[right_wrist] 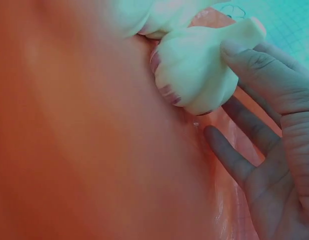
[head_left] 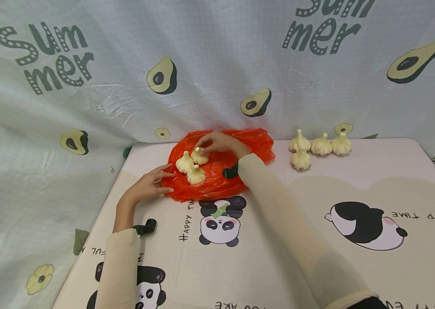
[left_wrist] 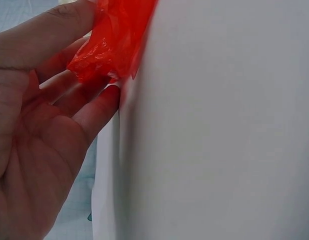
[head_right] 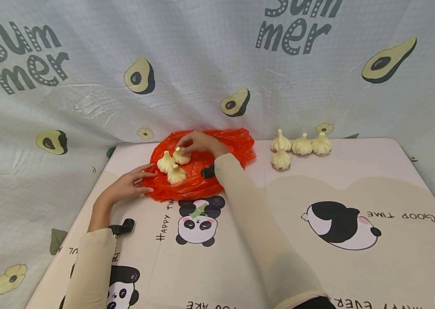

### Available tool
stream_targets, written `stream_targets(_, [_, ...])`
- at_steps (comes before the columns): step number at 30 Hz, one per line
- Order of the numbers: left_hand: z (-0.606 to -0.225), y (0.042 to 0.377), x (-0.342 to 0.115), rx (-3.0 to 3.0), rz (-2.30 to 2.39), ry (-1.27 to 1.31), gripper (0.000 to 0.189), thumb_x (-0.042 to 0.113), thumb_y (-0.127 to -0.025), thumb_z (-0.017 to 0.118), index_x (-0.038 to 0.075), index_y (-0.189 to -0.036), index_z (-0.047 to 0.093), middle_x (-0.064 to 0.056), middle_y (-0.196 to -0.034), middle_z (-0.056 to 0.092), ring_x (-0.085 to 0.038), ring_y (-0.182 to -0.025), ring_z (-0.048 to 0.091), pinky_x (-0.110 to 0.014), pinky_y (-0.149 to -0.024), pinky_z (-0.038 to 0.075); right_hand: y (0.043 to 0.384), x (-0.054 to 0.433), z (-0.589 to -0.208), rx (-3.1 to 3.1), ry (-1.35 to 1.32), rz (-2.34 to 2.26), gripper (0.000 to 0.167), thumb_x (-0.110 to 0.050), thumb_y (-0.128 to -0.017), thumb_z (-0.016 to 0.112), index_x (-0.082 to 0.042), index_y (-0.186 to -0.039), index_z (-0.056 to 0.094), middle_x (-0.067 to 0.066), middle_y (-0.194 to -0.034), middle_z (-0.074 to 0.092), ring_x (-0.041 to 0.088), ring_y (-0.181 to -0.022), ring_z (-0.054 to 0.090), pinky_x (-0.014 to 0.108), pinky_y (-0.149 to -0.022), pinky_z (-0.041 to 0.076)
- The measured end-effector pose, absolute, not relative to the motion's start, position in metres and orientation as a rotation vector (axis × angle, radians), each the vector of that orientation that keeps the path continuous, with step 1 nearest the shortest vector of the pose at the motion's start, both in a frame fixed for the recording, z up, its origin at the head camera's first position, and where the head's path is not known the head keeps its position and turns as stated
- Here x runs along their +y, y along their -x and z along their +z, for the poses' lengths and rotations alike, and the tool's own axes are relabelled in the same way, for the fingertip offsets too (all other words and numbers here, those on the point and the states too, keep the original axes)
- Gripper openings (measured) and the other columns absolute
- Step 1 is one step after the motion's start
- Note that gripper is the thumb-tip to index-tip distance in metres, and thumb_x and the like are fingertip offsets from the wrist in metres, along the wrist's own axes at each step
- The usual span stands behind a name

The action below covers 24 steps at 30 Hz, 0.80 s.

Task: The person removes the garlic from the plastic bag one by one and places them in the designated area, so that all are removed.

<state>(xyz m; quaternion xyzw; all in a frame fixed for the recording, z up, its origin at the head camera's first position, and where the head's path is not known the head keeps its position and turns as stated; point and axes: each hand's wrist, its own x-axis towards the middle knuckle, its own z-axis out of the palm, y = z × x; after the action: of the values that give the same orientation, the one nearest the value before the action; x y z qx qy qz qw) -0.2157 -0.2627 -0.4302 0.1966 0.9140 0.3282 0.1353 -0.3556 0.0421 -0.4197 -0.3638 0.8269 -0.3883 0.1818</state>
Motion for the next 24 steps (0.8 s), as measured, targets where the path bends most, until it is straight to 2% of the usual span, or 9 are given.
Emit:
stream_targets(8, [-0.432,0.216,-0.262,2.65,0.954,-0.579,0.054,0.022,-0.09,0.079,-0.002,-0.135,0.062,-0.013,-0.163,0.032,-0.039,-0.15,0.026,-0.057,-0.119,0.029,0.351,0.047,-0.413,2.283,1.054,-1.197,0.03,-0.016,-0.096,0.072,-0.006,-0.124,0.072,0.008,-0.122,0.071,0.022,-0.115,0.063,0.03,-0.104,0.05])
stream_targets(17, [-0.43,0.215,-0.262,2.651,0.964,-0.558,0.053,0.019,-0.09,0.078,-0.002,-0.136,0.061,-0.013,-0.164,0.031,-0.039,-0.149,0.027,-0.056,-0.117,0.033,0.339,0.049,-0.396,2.188,1.013,-1.372,0.026,-0.013,-0.098,0.069,-0.005,-0.123,0.069,0.009,-0.126,0.068,0.023,-0.12,0.062,0.034,-0.102,0.053])
stream_targets(24, [-0.431,0.215,-0.262,2.638,0.974,-0.56,0.053,0.019,-0.091,0.077,-0.003,-0.136,0.061,-0.014,-0.164,0.031,-0.04,-0.148,0.03,-0.056,-0.114,0.038,0.322,0.054,-0.386,2.034,1.073,-1.435,0.021,-0.011,-0.101,0.063,-0.004,-0.12,0.059,0.011,-0.13,0.066,0.023,-0.117,0.062,0.036,-0.096,0.056])
